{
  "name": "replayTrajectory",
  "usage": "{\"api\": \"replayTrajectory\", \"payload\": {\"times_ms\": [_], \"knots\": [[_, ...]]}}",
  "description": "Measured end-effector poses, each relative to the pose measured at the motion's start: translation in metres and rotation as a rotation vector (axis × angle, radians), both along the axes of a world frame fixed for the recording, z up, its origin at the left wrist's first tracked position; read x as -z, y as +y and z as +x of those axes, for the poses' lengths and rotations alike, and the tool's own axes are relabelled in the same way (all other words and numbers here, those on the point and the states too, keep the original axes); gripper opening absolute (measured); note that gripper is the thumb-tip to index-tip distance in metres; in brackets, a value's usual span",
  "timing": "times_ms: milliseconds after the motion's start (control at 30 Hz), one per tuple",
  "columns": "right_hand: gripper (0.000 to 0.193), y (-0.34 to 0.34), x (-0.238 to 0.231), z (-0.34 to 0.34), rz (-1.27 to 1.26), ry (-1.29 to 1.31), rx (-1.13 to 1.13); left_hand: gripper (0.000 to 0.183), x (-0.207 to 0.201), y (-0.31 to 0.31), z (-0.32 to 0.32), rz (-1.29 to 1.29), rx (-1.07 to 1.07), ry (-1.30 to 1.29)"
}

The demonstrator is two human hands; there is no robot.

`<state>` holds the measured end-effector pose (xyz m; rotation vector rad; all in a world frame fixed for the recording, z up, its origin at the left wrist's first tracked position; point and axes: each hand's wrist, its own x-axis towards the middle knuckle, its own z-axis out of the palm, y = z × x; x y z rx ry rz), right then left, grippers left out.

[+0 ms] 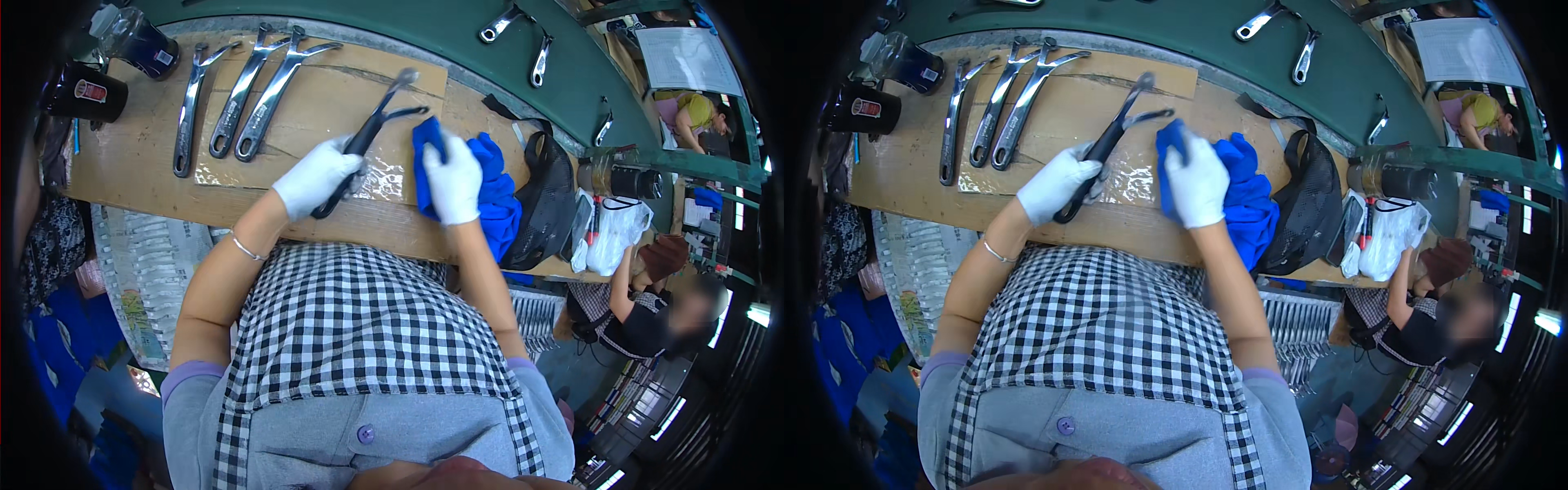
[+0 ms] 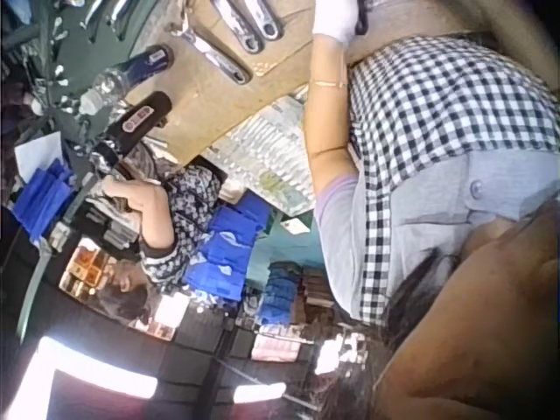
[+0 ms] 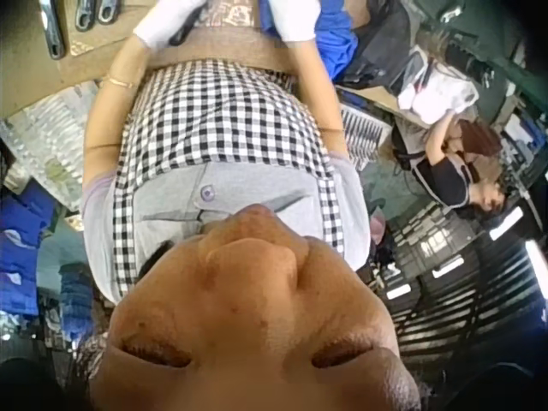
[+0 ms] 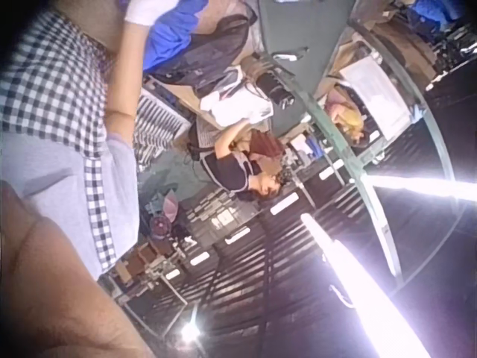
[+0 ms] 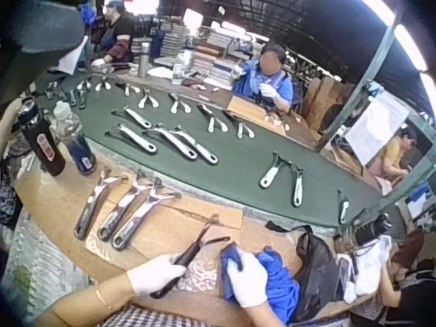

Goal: The person takes metal handles from a conveyor belt, wipes them with a cloth, scrapes them with a small blade, and places them on the table.

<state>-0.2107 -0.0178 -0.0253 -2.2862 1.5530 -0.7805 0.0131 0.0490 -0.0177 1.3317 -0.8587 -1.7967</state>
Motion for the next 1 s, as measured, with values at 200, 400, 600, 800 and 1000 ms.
{"api": "replayTrajectory", "payload": {"times_ms": [200, 400, 600, 800, 1000], "knots": [[0.037, -0.014, 0.000, 0.057, -0.160, 0.038, -0.247, 0.028, -0.001, 0.011, 0.030, 0.202, 0.009, 0.350], [0.023, -0.040, 0.004, 0.093, -0.274, 0.166, -0.222, 0.029, -0.016, 0.002, 0.026, 0.292, 0.018, 0.131], [0.029, -0.012, -0.003, 0.067, -0.120, 0.273, -0.328, 0.032, -0.020, 0.003, 0.031, 0.262, 0.029, 0.078], [0.029, -0.015, -0.014, 0.020, 0.214, 0.199, -0.201, 0.033, -0.016, 0.006, 0.031, 0.227, 0.081, 0.027], [0.021, -0.003, 0.000, 0.068, 0.059, 0.015, -0.162, 0.026, -0.012, 0.011, 0.016, 0.122, 0.072, -0.144]]}}
